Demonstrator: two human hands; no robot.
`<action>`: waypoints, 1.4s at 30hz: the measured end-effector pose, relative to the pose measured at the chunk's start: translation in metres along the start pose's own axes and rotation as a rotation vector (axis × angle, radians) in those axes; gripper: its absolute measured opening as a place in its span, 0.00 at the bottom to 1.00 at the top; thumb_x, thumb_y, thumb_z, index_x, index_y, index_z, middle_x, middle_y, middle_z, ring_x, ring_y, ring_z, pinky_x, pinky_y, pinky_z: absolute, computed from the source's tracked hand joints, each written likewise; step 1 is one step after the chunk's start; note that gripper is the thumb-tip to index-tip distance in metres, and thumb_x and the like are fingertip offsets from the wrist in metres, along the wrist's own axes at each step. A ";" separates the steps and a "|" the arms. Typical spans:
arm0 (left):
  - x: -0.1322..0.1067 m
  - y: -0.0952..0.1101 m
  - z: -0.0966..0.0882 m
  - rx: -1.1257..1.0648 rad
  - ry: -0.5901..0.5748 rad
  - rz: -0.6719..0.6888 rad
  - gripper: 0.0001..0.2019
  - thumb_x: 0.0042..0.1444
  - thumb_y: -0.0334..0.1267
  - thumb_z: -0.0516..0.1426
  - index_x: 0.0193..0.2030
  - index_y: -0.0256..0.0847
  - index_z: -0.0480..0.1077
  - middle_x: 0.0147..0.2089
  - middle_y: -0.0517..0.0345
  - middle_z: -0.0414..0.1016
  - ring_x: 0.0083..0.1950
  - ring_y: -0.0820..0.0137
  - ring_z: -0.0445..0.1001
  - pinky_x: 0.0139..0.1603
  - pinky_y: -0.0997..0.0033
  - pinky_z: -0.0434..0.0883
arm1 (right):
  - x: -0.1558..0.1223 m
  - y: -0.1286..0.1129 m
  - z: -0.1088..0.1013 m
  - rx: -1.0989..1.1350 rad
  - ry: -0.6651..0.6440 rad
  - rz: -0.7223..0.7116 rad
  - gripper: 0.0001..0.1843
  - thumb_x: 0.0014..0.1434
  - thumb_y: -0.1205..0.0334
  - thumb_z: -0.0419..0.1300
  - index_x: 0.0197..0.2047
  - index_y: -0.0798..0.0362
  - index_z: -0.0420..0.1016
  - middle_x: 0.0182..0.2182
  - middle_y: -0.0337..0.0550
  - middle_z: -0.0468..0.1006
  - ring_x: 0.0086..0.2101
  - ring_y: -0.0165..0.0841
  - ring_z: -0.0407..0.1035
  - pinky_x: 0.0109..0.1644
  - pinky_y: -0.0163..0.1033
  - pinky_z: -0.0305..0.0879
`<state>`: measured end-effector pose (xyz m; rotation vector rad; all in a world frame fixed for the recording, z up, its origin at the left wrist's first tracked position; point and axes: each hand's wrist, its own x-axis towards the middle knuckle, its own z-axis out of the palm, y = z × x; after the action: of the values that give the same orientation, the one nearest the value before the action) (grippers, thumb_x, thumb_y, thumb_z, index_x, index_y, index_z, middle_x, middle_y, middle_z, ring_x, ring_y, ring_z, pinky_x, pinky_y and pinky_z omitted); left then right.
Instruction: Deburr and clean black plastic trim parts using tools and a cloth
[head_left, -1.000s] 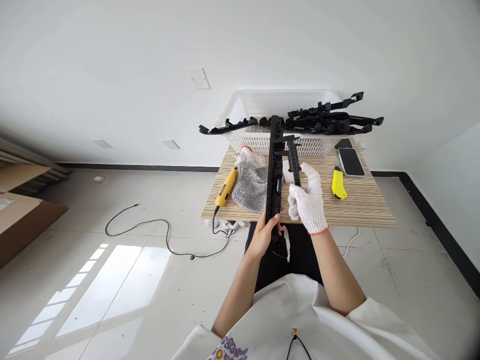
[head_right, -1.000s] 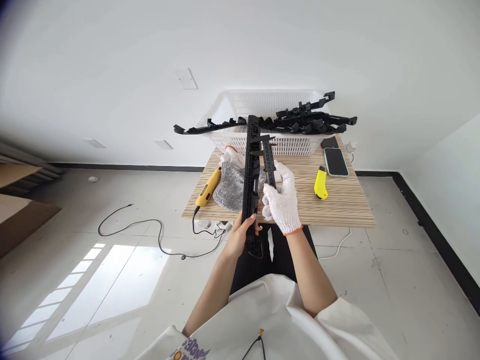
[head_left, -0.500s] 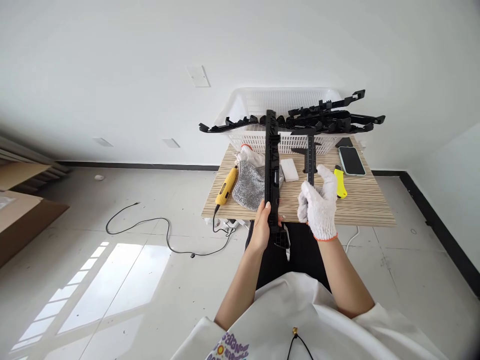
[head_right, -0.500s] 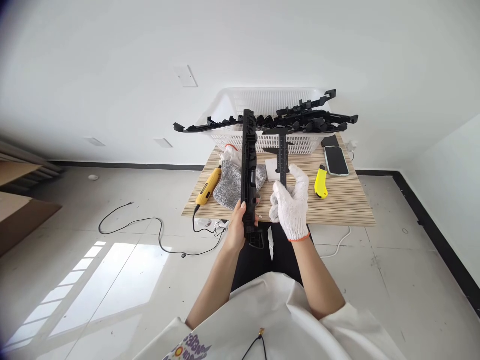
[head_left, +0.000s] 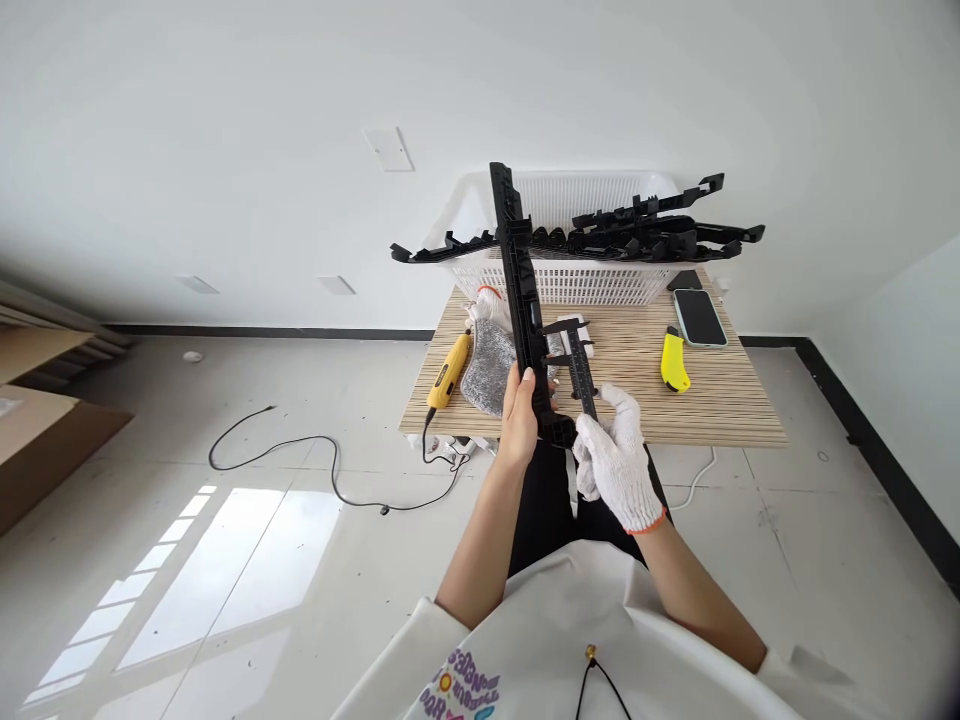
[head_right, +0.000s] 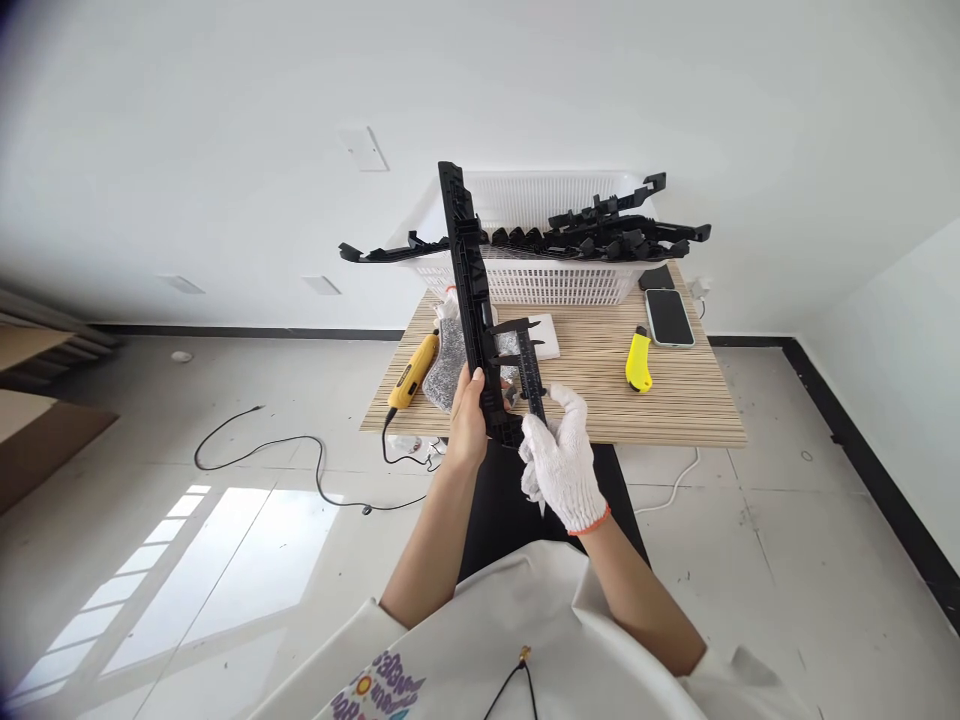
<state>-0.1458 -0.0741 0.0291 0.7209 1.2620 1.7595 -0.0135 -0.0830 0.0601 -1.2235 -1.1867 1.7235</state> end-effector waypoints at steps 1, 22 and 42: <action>0.000 0.000 0.000 0.005 0.001 0.006 0.14 0.64 0.52 0.54 0.48 0.45 0.68 0.35 0.59 0.69 0.29 0.72 0.67 0.31 0.73 0.68 | 0.001 0.001 0.000 -0.004 -0.002 0.002 0.30 0.58 0.47 0.58 0.60 0.42 0.52 0.19 0.23 0.66 0.10 0.24 0.53 0.10 0.28 0.53; 0.001 -0.010 -0.005 -0.003 0.035 -0.018 0.20 0.62 0.57 0.56 0.52 0.46 0.68 0.35 0.59 0.71 0.29 0.71 0.69 0.32 0.72 0.69 | 0.004 0.010 0.003 -0.003 0.005 -0.099 0.25 0.62 0.45 0.56 0.58 0.45 0.59 0.19 0.23 0.64 0.09 0.24 0.55 0.08 0.29 0.54; -0.001 -0.001 -0.009 -0.051 -0.024 -0.024 0.18 0.64 0.51 0.54 0.54 0.45 0.72 0.50 0.53 0.76 0.38 0.70 0.75 0.33 0.72 0.73 | 0.035 -0.004 -0.059 -0.228 0.217 -0.164 0.29 0.58 0.50 0.60 0.62 0.44 0.66 0.47 0.46 0.75 0.33 0.34 0.76 0.33 0.42 0.76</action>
<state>-0.1525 -0.0790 0.0255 0.6929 1.2006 1.7527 0.0316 -0.0339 0.0449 -1.3679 -1.3364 1.3273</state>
